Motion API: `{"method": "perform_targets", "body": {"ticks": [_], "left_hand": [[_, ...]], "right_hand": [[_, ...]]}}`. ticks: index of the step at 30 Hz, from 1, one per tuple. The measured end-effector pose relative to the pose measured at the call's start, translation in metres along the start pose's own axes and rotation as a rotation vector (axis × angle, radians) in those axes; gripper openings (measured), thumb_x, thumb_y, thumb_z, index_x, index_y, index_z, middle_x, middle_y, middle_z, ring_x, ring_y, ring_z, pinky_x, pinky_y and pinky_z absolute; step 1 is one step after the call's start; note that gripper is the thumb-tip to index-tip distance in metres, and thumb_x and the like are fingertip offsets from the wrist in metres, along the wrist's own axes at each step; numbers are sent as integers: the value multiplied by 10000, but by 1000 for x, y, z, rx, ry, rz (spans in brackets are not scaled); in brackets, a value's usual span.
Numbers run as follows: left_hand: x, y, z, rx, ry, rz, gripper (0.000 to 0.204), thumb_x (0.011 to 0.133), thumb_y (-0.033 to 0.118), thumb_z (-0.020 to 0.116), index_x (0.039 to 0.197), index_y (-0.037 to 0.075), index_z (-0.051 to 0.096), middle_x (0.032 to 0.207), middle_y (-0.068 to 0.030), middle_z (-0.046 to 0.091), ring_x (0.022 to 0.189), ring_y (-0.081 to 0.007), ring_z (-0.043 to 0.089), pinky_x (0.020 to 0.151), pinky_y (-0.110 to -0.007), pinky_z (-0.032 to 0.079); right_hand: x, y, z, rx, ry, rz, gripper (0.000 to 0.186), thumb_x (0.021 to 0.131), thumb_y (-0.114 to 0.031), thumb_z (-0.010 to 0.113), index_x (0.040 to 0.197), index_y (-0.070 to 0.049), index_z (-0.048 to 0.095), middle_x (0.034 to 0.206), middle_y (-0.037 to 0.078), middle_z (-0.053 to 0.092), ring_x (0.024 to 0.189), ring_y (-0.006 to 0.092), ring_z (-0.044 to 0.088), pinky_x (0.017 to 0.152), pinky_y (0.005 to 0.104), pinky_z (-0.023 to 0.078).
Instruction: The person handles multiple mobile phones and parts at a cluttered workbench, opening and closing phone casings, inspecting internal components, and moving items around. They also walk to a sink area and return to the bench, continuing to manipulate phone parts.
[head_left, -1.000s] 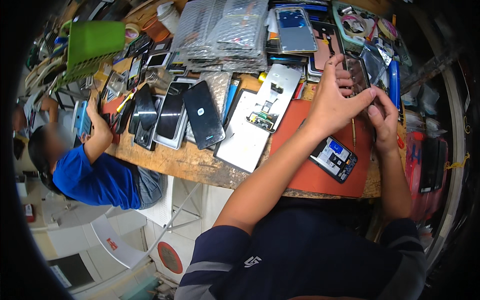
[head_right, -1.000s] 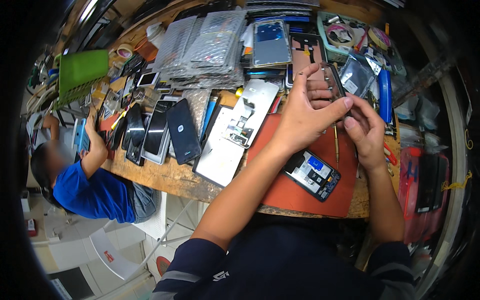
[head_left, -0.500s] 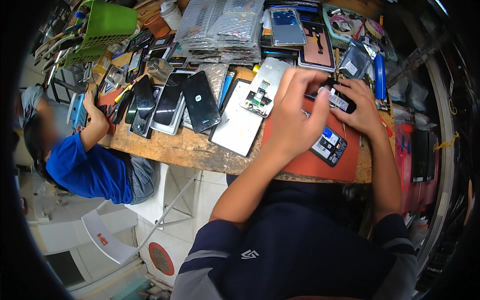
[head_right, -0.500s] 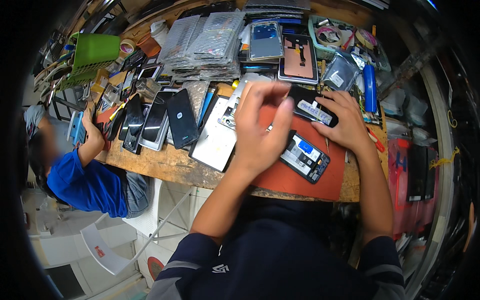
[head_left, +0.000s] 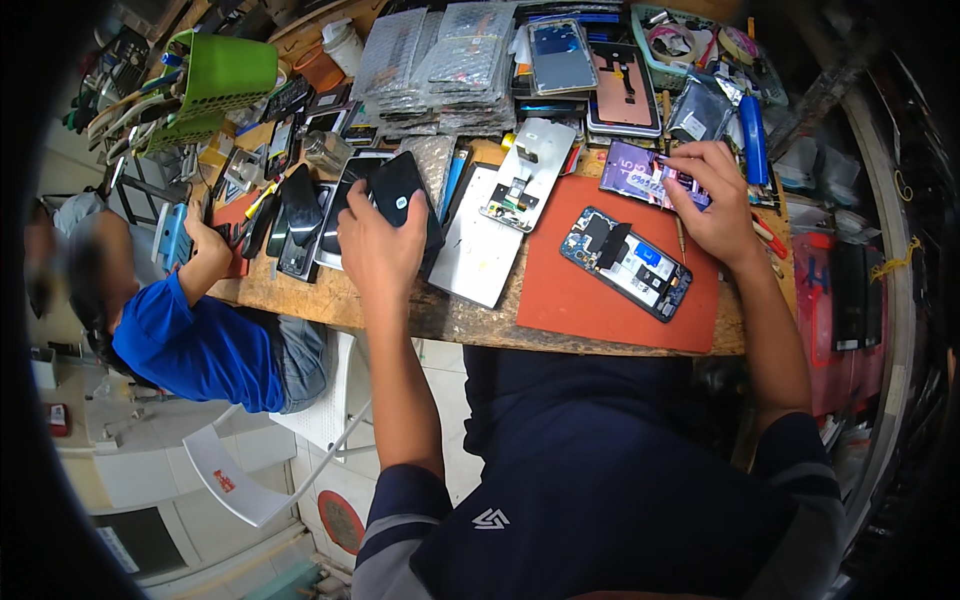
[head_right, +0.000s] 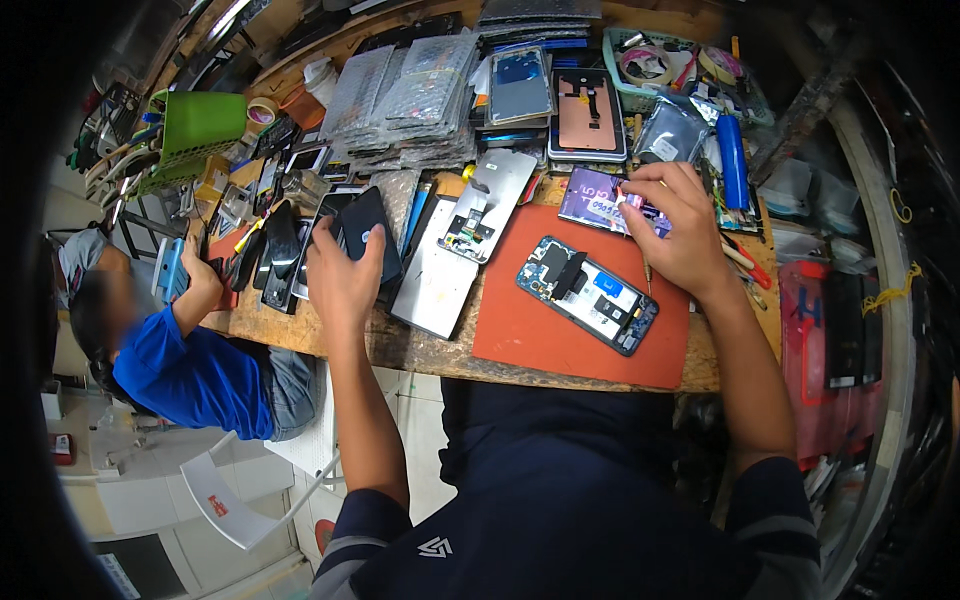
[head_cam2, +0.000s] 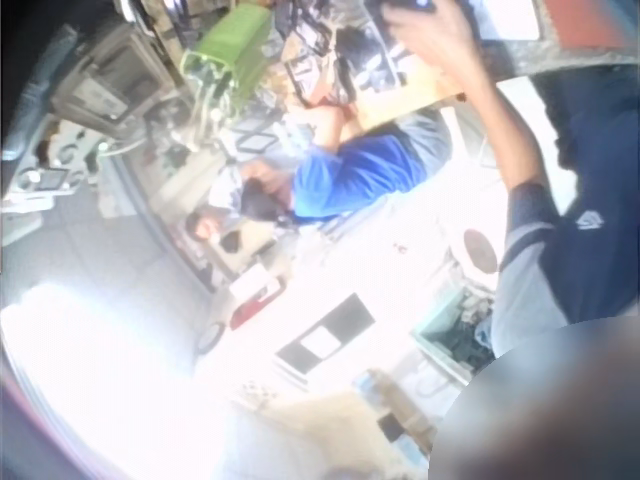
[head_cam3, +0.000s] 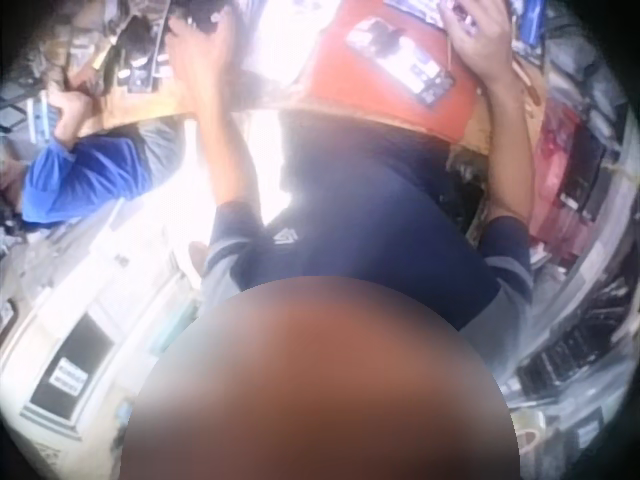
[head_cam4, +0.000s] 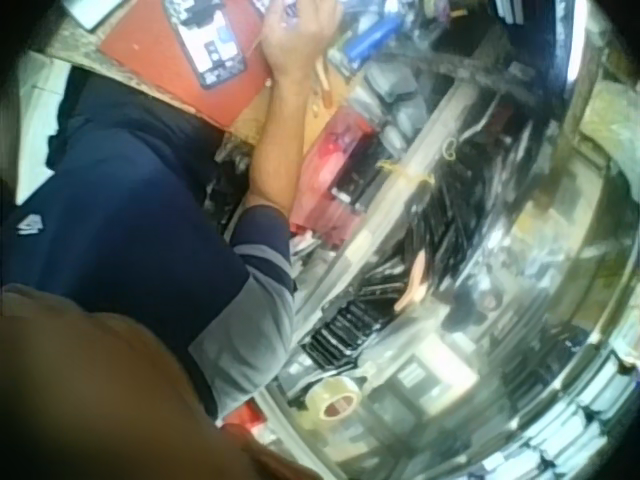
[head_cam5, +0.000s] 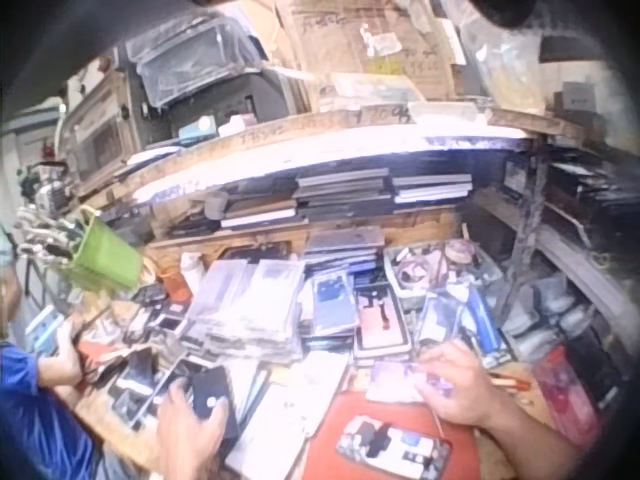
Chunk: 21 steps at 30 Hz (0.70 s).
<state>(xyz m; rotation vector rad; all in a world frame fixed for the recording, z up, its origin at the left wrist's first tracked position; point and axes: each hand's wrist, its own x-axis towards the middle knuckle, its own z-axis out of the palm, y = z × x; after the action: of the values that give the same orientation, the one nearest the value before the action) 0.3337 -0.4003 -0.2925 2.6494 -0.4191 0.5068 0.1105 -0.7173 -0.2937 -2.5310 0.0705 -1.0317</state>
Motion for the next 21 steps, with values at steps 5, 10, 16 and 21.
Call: {"method": "perform_targets", "body": {"ticks": [5,10,16,21], "left_hand": [[26,22,8,145,-235,-44,956,727,503,758,1470,20,398,1172,-323,612,1082,-461,626,929,-504,509],[39,-13,14,-172,-208,-75,919,709,416,768,1442,-8,412,1052,-285,668,980,-390,671,874,-412,524],[54,-22,-20,-665,-310,-260,784,781,241,822,1410,-39,448,925,-65,650,750,-115,557,685,-257,460],[50,-20,-9,-569,-294,-177,812,760,275,820,1406,-36,439,1003,-175,696,836,-199,665,730,-325,531]], "right_hand": [[-5,20,-6,-20,49,51,144,823,-25,733,956,25,710,978,126,672,947,296,619,836,378,492],[-5,24,-8,13,88,86,107,831,-22,724,923,29,709,944,117,672,918,287,627,811,371,495],[-9,22,-9,40,55,88,88,835,-25,721,903,24,697,924,120,654,914,284,614,807,379,487],[-7,19,-7,72,42,89,81,839,-23,716,901,22,691,921,122,648,908,291,608,803,384,482]]}}
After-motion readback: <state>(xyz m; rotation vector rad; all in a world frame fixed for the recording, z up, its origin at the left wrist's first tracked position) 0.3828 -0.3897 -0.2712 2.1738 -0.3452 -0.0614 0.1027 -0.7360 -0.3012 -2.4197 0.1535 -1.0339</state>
